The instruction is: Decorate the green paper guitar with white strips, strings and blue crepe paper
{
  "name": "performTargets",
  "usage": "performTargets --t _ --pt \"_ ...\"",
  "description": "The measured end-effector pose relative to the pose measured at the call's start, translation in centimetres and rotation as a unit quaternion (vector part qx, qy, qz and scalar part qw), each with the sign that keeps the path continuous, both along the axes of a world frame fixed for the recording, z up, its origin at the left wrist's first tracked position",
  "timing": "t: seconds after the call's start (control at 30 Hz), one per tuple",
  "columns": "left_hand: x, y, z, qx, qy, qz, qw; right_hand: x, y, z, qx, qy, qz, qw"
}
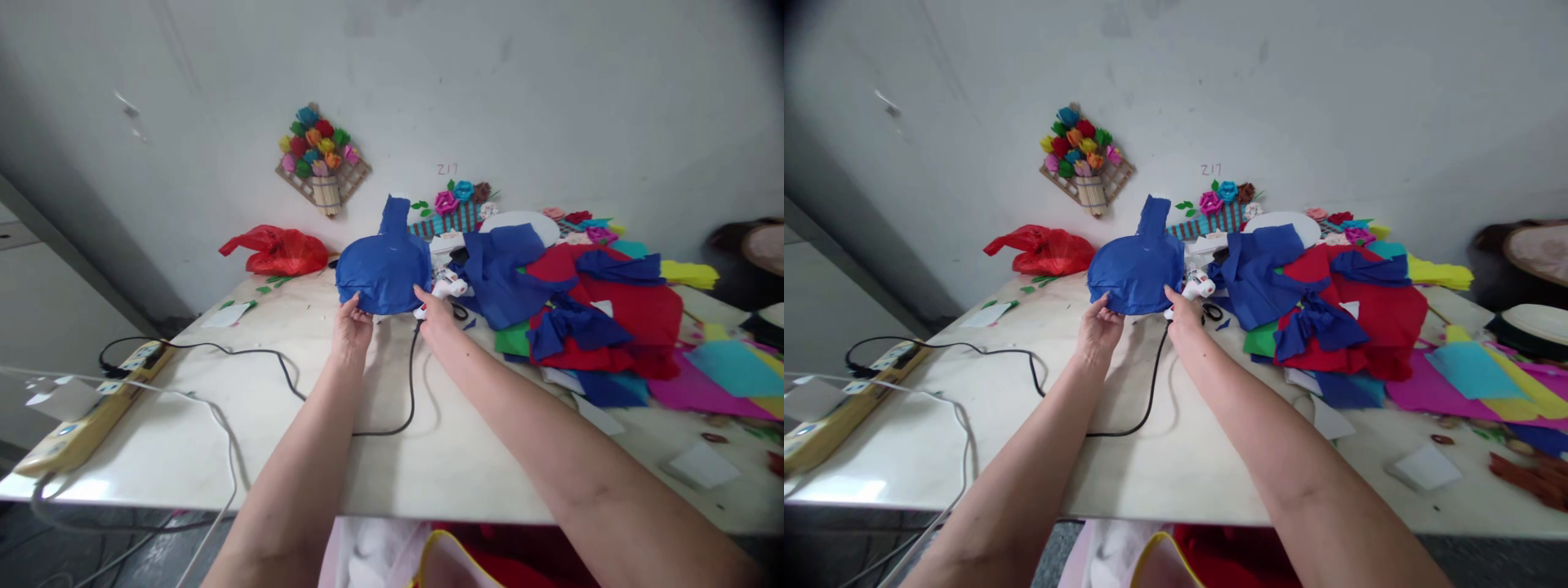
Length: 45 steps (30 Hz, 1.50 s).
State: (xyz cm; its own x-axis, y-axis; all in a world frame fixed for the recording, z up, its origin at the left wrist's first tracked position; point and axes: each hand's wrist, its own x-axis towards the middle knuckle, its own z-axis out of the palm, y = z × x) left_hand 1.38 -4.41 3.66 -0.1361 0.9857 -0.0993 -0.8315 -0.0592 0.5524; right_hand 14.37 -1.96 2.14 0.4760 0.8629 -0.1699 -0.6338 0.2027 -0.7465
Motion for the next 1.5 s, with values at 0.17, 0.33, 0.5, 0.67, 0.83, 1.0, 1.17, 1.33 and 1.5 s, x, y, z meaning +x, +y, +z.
performTargets --t 0.17,0.33,0.5,0.67,0.83,1.0,1.17,1.33,1.5 --pt "-2.2 0.1 -0.9 0.061 -0.059 -0.034 0.996 0.8 0.3 -0.1 -0.005 -0.006 0.019 1.000" --pt "-6.1 1.1 -1.5 -0.006 0.001 0.014 1.000 1.4 0.5 0.1 0.046 0.015 0.086 0.995" --pt "-8.4 1.5 -1.7 0.002 0.049 -0.038 0.998 1.9 0.3 0.3 0.062 -0.009 0.148 0.987" --pt "-8.6 1.2 -1.3 0.003 0.102 -0.081 0.991 2.4 0.2 0.1 0.068 -0.038 0.190 0.979" --pt "-8.1 1.0 -1.0 -0.046 0.146 -0.065 0.986 2.7 0.3 -0.1 0.068 -0.063 0.194 0.977" --pt "-7.8 0.8 -1.0 -0.056 0.187 -0.069 0.978 2.9 0.7 -0.4 0.075 -0.078 0.189 0.976" --pt "-7.8 1.2 -1.4 -0.059 0.175 -0.061 0.981 2.8 0.8 -0.3 0.086 -0.082 0.148 0.982" --pt "-7.9 1.9 -1.6 -0.079 0.125 -0.011 0.989 2.9 0.6 0.7 0.053 -0.122 0.079 0.988" --pt "-8.1 2.4 -1.7 -0.065 0.077 0.043 0.994 3.1 0.1 1.6 0.130 -0.159 0.067 0.976"
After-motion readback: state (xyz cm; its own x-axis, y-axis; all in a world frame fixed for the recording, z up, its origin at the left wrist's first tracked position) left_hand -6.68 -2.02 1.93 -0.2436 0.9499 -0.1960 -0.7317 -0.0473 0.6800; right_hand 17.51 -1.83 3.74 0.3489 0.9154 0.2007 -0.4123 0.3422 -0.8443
